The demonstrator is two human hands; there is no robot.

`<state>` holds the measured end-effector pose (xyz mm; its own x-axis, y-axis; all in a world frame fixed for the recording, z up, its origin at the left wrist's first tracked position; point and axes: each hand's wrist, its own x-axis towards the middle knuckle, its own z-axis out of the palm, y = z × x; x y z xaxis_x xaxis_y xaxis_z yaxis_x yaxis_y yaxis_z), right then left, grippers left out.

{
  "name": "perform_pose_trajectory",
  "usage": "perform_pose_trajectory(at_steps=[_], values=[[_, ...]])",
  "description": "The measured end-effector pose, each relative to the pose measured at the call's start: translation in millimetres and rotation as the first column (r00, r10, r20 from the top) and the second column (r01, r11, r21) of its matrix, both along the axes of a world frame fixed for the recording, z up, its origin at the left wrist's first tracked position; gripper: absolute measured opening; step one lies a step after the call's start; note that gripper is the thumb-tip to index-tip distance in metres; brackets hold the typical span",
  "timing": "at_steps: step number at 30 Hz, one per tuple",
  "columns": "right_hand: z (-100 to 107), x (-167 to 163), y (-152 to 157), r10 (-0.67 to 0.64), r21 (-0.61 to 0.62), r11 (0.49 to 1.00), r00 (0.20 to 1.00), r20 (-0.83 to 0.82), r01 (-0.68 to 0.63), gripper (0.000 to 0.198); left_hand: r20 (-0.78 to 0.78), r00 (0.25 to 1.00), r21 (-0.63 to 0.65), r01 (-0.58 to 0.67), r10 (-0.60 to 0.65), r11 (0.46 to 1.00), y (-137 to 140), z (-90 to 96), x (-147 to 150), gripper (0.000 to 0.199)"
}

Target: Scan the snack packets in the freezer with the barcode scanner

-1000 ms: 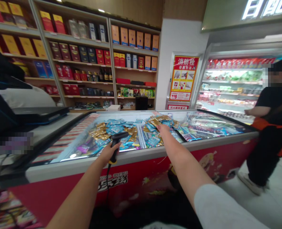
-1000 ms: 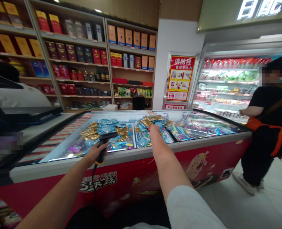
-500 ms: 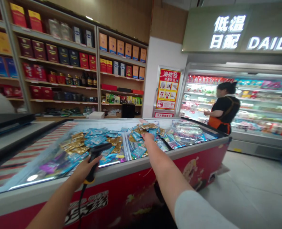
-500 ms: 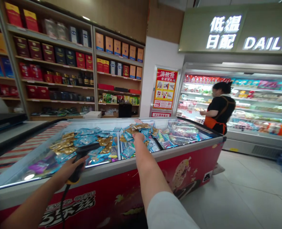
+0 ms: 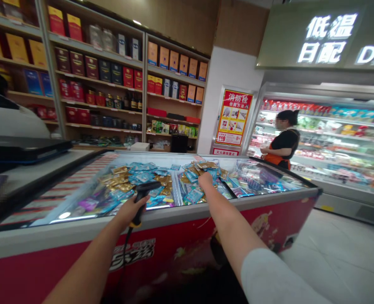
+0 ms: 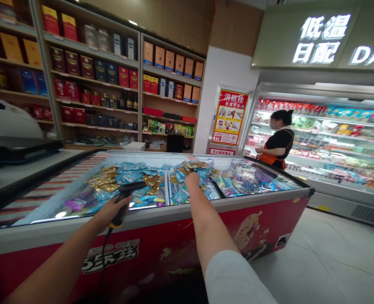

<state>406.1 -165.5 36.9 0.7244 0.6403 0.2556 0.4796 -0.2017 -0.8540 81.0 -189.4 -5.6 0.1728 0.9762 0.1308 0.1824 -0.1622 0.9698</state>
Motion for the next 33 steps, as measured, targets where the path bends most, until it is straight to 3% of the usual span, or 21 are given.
perform_pose_trajectory(at_steps=[7,11,15,20,23,27,33], values=[[-0.7,-6.3,-8.5,0.004,-0.023,1.0,0.969,0.247,0.002,0.014,-0.021,0.998,0.003,0.052,-0.051,0.999,5.1,-7.5,-2.3,0.043],[-8.2,-43.3,1.0,0.235,-0.097,0.972,0.853,0.467,-0.215,0.015,-0.008,0.998,-0.005,0.055,-0.055,0.998,6.2,-9.0,-2.5,0.043],[-28.8,-97.9,9.8,0.401,-0.239,0.912,0.843,0.359,-0.332,0.02,-0.019,0.998,-0.003,0.06,-0.06,0.998,7.3,-8.9,-2.9,0.043],[-47.3,-139.6,8.0,0.239,-0.32,0.935,0.939,0.247,-0.153,0.049,-0.02,0.999,0.014,0.049,-0.049,0.999,7.5,-9.1,-2.6,0.043],[-43.8,-145.8,5.9,0.228,-0.385,0.915,0.942,0.248,-0.12,0.051,-0.023,0.999,0.013,0.044,-0.044,0.999,6.1,-8.3,-2.1,0.044],[-36.0,-144.7,8.3,0.211,-0.441,0.887,0.969,0.13,-0.134,0.04,-0.041,0.998,0.008,0.045,-0.045,0.999,4.2,-6.6,-2.0,0.044],[-42.5,-135.4,4.4,0.157,-0.324,0.935,0.987,0.023,-0.141,0.037,-0.065,0.997,0.015,0.046,-0.045,0.999,3.3,-6.1,-2.1,0.044]])
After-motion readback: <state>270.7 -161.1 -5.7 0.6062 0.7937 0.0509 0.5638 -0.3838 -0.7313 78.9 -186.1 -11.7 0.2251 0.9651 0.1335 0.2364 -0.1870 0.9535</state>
